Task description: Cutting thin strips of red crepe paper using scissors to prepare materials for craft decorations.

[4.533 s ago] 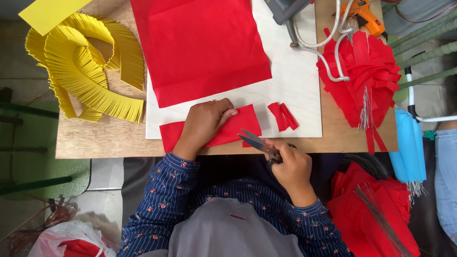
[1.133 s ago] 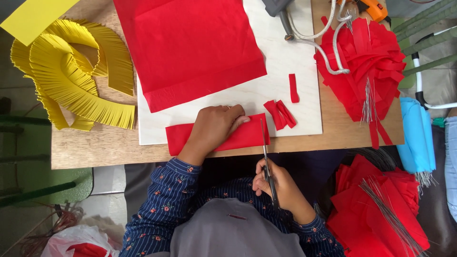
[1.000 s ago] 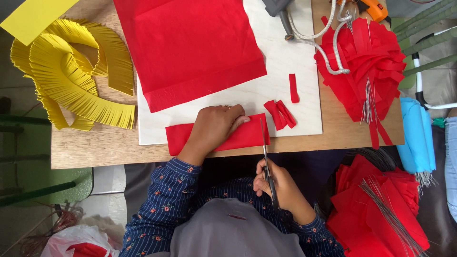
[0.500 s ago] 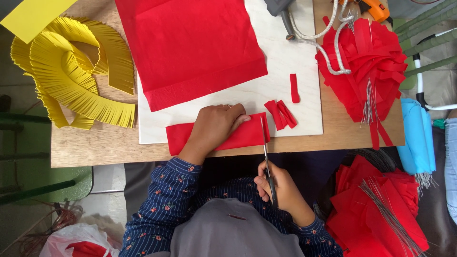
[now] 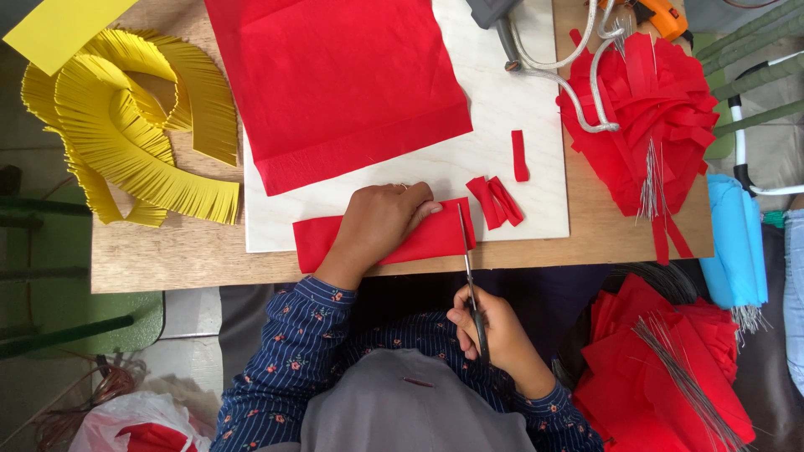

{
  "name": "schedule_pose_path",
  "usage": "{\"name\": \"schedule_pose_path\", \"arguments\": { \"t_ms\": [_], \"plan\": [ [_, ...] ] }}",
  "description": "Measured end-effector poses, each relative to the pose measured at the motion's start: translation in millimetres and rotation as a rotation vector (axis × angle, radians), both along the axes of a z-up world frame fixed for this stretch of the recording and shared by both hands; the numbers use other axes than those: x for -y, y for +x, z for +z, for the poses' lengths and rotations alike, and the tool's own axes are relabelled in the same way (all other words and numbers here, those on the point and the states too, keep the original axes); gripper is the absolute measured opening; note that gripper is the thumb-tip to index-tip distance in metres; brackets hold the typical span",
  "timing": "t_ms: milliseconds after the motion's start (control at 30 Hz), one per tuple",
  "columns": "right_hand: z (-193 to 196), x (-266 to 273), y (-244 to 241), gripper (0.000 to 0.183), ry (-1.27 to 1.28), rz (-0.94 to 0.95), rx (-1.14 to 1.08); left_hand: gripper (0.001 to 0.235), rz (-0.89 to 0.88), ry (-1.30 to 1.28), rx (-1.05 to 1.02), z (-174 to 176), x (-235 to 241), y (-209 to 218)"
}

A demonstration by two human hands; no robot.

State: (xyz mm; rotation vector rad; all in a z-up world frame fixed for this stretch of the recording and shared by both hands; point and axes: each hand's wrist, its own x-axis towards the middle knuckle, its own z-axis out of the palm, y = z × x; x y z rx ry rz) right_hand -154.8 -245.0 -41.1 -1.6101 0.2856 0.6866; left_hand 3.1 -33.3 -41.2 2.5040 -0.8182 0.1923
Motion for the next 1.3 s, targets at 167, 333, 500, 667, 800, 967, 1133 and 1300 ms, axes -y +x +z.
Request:
{"name": "schedule_pose_path", "arguments": {
  "t_ms": [167,333,500,667,800,967,1133,1300],
  "plan": [
    [-1.4,2.9,3.0,0.022,0.142,0.030,0.090,0.033,-0.004,-0.005,-0.003,-0.9,-0.6,0.4],
    [0.1,4.8,15.2,0.032,0.150,0.153,0.215,0.033,-0.020,-0.034,-0.024,8.9,-3.3,-0.6],
    [-4.0,5.6,22.4,0.026,0.250,0.082,0.214,0.024,-0.056,-0.041,-0.183,24.1,-7.3,-1.6],
    [4.2,0.0,20.1,0.022,0.210,0.030,0.192,0.025,-0.062,-0.038,-0.192,23.9,-7.5,-0.4],
    [2.2,-2.0,18.2,0.017,0.183,0.001,0.170,0.025,-0.065,-0.040,-0.193,25.3,-7.4,-0.6],
    [5.8,-2.3,17.6,0.019,0.176,-0.004,0.165,0.027,-0.063,-0.050,-0.209,25.2,-8.4,-0.1],
    [9.4,-2.9,20.1,0.021,0.153,0.058,0.242,0.027,-0.061,-0.057,-0.226,25.6,-8.9,-0.3],
    [10.8,-6.4,19.7,0.023,0.159,0.052,0.246,0.029,-0.074,-0.092,-0.248,24.6,-10.2,0.1]
  ]
}}
